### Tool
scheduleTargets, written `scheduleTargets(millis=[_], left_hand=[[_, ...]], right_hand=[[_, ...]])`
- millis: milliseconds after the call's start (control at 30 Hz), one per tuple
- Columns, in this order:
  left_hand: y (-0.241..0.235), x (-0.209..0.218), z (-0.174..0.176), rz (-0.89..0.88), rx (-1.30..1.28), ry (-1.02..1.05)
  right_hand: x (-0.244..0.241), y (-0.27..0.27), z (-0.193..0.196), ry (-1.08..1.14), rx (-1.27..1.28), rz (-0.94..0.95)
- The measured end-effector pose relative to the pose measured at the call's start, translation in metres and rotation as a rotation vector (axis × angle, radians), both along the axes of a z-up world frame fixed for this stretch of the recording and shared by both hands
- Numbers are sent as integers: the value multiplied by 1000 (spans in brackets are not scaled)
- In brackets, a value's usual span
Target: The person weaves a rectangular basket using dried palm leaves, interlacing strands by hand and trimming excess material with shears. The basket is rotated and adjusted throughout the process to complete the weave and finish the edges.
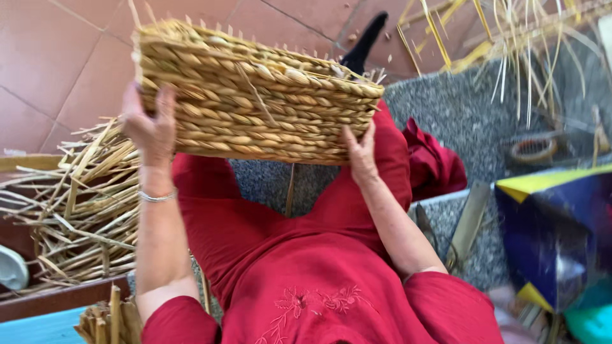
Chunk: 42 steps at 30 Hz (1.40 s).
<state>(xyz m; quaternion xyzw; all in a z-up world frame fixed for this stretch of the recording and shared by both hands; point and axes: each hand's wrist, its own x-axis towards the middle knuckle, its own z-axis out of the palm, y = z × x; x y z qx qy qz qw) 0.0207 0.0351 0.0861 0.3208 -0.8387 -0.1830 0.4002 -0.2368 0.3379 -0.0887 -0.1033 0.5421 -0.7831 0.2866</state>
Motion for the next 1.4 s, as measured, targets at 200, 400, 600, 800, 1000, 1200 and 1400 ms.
scheduleTargets(millis=[200,400,600,800,1000,1200,1400], left_hand=[[-31,-9,34,-59,-54,-161],[-41,-6,4,-70,-33,-195],[-55,3,-12,-52,-76,-173],[-55,15,-11,-133,19,-121],[-68,17,-25,-51,331,-127],[-85,13,-22,29,152,-327],[-71,-4,-16,123,189,-368]], right_hand=[[39,19,7,133,243,134],[20,62,52,196,151,248],[24,112,79,636,448,49],[18,199,59,460,785,-68],[32,302,27,680,1346,178],[39,316,-5,603,1591,349],[46,328,-10,742,1375,177]])
